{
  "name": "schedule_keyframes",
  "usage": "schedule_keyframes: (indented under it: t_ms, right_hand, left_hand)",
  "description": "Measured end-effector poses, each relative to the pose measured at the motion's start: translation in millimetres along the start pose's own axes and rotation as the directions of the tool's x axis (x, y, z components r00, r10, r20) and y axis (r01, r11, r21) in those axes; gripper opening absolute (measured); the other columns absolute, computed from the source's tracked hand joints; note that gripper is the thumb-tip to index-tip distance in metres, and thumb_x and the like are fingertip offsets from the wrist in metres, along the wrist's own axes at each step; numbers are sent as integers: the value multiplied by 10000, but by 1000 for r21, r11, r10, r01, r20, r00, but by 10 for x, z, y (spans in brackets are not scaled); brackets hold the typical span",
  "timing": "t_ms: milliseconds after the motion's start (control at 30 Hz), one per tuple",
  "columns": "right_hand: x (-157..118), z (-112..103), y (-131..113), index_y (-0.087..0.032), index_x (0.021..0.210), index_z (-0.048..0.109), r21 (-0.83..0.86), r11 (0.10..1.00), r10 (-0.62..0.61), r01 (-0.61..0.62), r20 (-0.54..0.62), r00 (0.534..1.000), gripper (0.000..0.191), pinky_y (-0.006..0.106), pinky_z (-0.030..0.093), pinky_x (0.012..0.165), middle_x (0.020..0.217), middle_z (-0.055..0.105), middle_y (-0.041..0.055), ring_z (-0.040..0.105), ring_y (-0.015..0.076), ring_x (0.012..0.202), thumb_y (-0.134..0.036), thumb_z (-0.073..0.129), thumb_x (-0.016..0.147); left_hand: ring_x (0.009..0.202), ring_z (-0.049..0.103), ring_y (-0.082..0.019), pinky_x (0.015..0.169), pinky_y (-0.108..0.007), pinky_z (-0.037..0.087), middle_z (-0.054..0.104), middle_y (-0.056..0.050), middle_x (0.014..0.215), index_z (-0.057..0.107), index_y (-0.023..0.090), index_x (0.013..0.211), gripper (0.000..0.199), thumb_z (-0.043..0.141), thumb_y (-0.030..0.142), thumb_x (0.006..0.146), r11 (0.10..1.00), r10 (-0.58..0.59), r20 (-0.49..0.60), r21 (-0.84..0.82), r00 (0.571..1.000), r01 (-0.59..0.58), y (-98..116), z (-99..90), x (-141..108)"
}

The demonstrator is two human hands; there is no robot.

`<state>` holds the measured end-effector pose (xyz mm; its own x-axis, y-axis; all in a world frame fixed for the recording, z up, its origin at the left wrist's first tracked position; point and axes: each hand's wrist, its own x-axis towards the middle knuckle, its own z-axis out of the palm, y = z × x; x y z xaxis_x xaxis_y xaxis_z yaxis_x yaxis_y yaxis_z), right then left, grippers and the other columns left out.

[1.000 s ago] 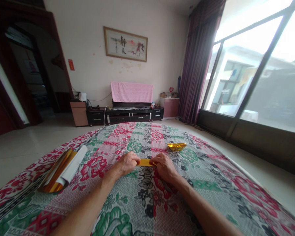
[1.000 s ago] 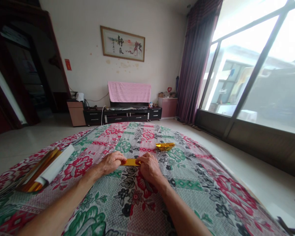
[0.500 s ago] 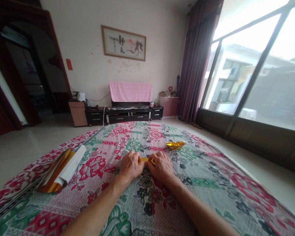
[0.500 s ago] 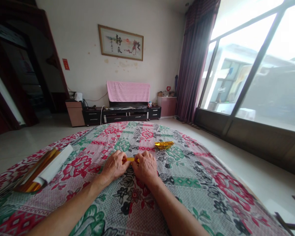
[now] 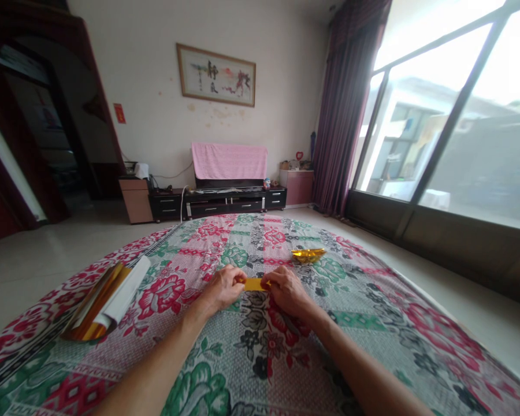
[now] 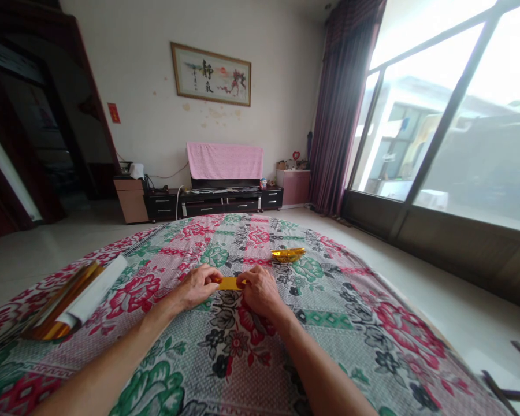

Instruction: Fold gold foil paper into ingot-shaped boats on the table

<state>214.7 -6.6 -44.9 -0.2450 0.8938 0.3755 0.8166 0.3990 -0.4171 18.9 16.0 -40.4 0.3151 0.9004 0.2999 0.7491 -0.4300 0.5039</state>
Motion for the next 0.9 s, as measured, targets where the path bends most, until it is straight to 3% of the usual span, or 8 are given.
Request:
schedule_keyframes:
  t_ms: [400,567,700,900]
  right_hand:
    - [33,-34,97,-189,778,681,111,990,-87,82,35,996,374,220,379,745,789,584,27,518,133,796,12,386,668]
    - [12,-4,122,-176,930,645,179,982,87,-62,-137,987,366,253,414,797,946,565,59,533,150,867,-31,391,710]
    - [-6,-11,58,-142,1073,583,122,990,91,-68,-203,975,340,302,382,904,1091,527,98,501,191,1004,-136,462,756]
    - [-46,-82,-34,-164,915,632,104,995,21,-5,-156,988,197,310,384,898,990,565,86,520,195,964,-208,491,785]
  left_hand:
    - [766,575,-118,721,-222,463,626,-20,883,681,179,872,387,433,70,596,980,102,147,-185,984,-74,-192,-158,15]
    - [790,608,-123,753,-243,483,662,-29,867,660,147,925,444,404,59,574,924,70,167,-382,983,-1,-188,-195,-12]
    - [812,622,-151,768,-267,489,684,-46,864,655,129,939,372,434,120,640,894,-94,19,-439,995,93,-155,-188,-5]
    - [891,618,-181,829,-281,471,687,-56,927,661,139,926,355,437,157,652,930,-190,-190,-349,963,114,-220,-115,51]
